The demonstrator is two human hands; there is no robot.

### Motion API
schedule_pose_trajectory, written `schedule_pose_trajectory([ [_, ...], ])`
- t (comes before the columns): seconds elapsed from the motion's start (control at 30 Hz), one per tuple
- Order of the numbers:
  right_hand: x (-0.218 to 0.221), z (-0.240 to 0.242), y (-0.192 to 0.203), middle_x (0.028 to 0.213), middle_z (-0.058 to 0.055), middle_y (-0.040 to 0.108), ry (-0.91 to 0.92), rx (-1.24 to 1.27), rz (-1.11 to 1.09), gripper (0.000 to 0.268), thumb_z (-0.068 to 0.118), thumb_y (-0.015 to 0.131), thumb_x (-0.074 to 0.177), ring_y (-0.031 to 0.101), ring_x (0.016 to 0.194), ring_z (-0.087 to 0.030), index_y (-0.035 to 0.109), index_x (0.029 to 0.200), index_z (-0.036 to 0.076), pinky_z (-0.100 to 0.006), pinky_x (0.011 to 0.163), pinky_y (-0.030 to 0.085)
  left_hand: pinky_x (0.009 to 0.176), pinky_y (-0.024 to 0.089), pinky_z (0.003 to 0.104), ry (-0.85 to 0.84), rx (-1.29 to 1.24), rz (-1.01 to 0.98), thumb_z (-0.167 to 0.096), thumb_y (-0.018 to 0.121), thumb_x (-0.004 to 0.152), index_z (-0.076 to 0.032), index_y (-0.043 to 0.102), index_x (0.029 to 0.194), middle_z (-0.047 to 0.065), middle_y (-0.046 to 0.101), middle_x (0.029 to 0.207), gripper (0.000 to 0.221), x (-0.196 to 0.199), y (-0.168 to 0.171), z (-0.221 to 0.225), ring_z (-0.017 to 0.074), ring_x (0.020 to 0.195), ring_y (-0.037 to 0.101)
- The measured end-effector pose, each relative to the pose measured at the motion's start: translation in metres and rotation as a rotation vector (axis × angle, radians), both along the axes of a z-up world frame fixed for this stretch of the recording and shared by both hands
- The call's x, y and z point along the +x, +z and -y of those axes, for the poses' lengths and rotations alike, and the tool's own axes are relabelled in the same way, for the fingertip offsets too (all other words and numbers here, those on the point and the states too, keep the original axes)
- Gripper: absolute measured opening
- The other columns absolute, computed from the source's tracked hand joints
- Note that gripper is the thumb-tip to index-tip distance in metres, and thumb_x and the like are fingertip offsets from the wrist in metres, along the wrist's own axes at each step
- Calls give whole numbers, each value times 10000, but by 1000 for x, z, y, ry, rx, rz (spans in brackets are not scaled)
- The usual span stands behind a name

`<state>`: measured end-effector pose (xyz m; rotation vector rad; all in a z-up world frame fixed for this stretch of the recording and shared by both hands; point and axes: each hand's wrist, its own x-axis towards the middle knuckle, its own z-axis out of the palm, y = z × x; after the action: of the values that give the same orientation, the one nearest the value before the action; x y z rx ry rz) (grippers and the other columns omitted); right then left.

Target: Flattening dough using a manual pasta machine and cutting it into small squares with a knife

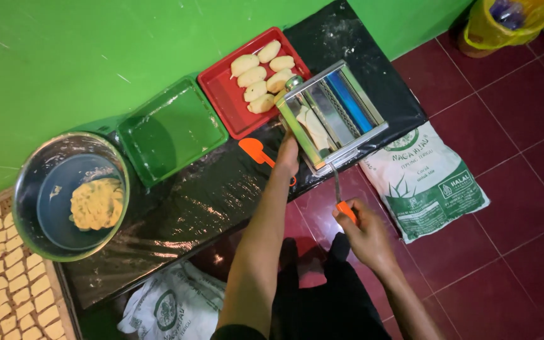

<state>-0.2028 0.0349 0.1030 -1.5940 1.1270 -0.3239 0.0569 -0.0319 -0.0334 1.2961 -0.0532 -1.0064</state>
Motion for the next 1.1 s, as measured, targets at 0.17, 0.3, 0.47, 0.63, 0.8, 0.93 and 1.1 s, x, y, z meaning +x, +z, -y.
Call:
schedule_pose_trajectory([
  [0.17,-1,-4,15,702,-222,640,44,-19,-125,277,353,705,915,638,710,-358,697,973,83,-434,662,486,934,468,389,145,-84,210,-205,644,954,-126,705,1158,75,604,1090,227,-13,-2,-17,221,1038,542],
  [0.3,10,3,46,876,-222,763,254,-222,-516,383,502,588,915,737,922,-487,654,1099,173,-594,819,532,882,418,324,235,-114,247,-114,701,892,-132,668,1022,29,539,1008,136,-13,-10,-20,168,965,494],
  [0.47,17,-3,20,799,-253,731,187,-292,-499,370,516,570,939,731,898,-498,615,1029,160,-581,826,532,923,437,414,261,-146,66,-67,716,880,-82,617,1224,72,566,1089,358,-9,-52,-10,220,1015,516],
  [0.63,8,6,14,635,-231,642,13,-257,-263,342,451,727,865,720,778,-456,665,863,114,-494,669,531,875,498,499,228,-112,-99,-92,803,853,-84,596,1347,104,610,1147,536,0,-54,-17,261,1035,588],
  [0.8,13,12,11,426,-58,414,-249,226,207,169,111,721,849,387,323,-145,635,742,13,-257,299,277,900,507,564,180,-108,-179,-56,780,866,-162,578,1377,151,685,1141,560,5,-58,-29,308,1021,665],
  [0.93,2,28,13,514,-15,431,-259,301,239,190,166,736,874,390,350,-81,630,778,40,-244,278,317,932,499,555,186,-106,-159,2,641,930,-248,536,1441,162,633,1257,579,2,-45,-35,327,1113,662],
  [1.1,-9,51,8,533,-22,424,-242,231,242,211,197,725,902,386,366,-95,623,781,58,-240,297,305,984,450,544,156,-104,-107,-65,575,992,-316,489,1480,176,576,1345,555,-11,16,-38,313,1144,617],
])
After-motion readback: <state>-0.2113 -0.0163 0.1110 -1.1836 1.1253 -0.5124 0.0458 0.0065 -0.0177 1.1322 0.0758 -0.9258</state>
